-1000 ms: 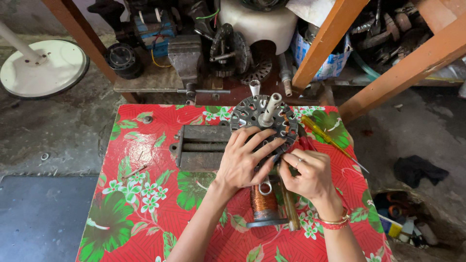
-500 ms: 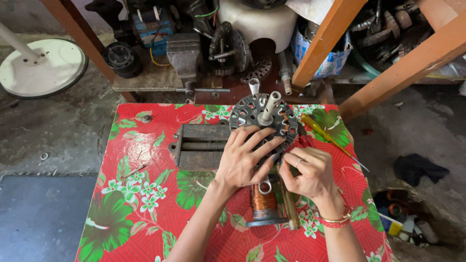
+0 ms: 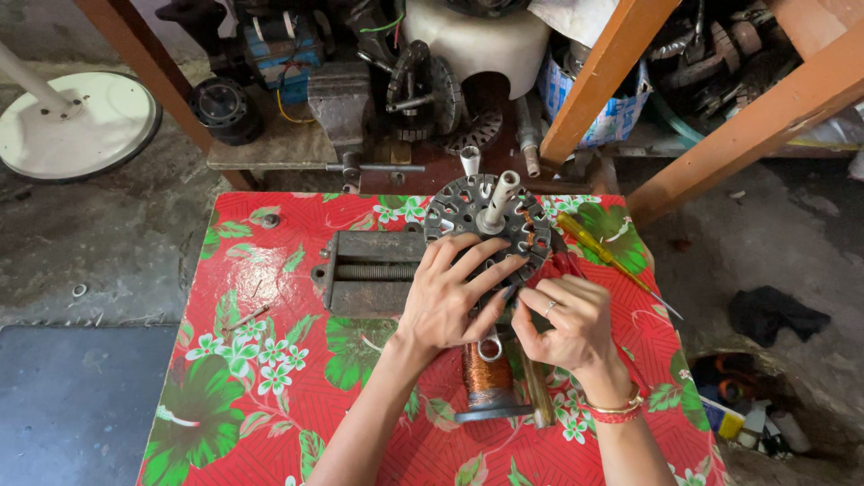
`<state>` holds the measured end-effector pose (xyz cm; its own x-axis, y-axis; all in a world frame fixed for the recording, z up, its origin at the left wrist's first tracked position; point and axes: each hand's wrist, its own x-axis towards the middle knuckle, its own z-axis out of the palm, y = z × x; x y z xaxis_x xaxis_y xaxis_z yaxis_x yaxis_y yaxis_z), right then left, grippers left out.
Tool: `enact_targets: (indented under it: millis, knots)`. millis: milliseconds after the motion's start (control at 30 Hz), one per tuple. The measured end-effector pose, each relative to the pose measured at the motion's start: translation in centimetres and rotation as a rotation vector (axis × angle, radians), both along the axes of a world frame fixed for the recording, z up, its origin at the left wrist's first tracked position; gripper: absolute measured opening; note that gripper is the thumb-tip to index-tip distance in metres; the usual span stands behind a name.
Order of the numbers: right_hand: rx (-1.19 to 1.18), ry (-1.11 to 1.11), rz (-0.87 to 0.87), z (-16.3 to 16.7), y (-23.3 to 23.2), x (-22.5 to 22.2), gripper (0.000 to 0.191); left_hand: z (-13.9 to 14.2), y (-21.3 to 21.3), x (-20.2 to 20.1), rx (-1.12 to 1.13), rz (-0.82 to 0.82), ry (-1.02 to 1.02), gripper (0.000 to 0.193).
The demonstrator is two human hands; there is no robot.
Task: The person winds copper wire by hand into the slots of a motor armature held in a bench vise. They use a yellow-handled screwdriver to tuck and adjust the wire within the slots. The person continues winding and adjusting the wire throughout the clip.
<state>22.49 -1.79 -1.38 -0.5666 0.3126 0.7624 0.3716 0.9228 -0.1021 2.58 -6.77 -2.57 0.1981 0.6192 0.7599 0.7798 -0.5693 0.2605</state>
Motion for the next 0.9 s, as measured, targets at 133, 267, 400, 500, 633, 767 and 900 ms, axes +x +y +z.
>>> enact_targets:
  millis: [133, 267, 400, 500, 633, 767, 900]
  knots:
    - [-0.012, 0.007, -0.017, 0.1, -0.2, 0.0, 0.009, 0.0, 0.0, 0.0, -0.008, -0.005, 0.007, 0.043]
    - [-0.014, 0.076, -0.015, 0.2, -0.1, 0.1, 0.009, 0.1, -0.1, 0.0, -0.002, -0.006, 0.000, 0.043]
    - [-0.012, 0.086, -0.043, 0.1, -0.1, 0.0, 0.007, 0.1, -0.1, 0.0, -0.005, -0.007, 0.000, 0.044]
    - [0.007, 0.110, -0.039, 0.0, 0.0, -0.2, 0.007, 0.1, 0.0, 0.0, -0.003, -0.008, -0.004, 0.044]
    - [0.011, 0.124, -0.060, -0.3, 0.0, -0.1, 0.006, 0.1, -0.1, 0.1, -0.002, -0.004, -0.004, 0.044]
    - [-0.204, 0.256, -0.011, -1.5, 0.1, -0.1, 0.006, 0.2, 0.0, 0.0, -0.002, -0.004, -0.008, 0.043]
    - [-0.558, 0.423, 0.068, -3.2, 0.5, 0.2, 0.011, 0.1, 0.1, 0.0, -0.007, -0.004, 0.006, 0.044]
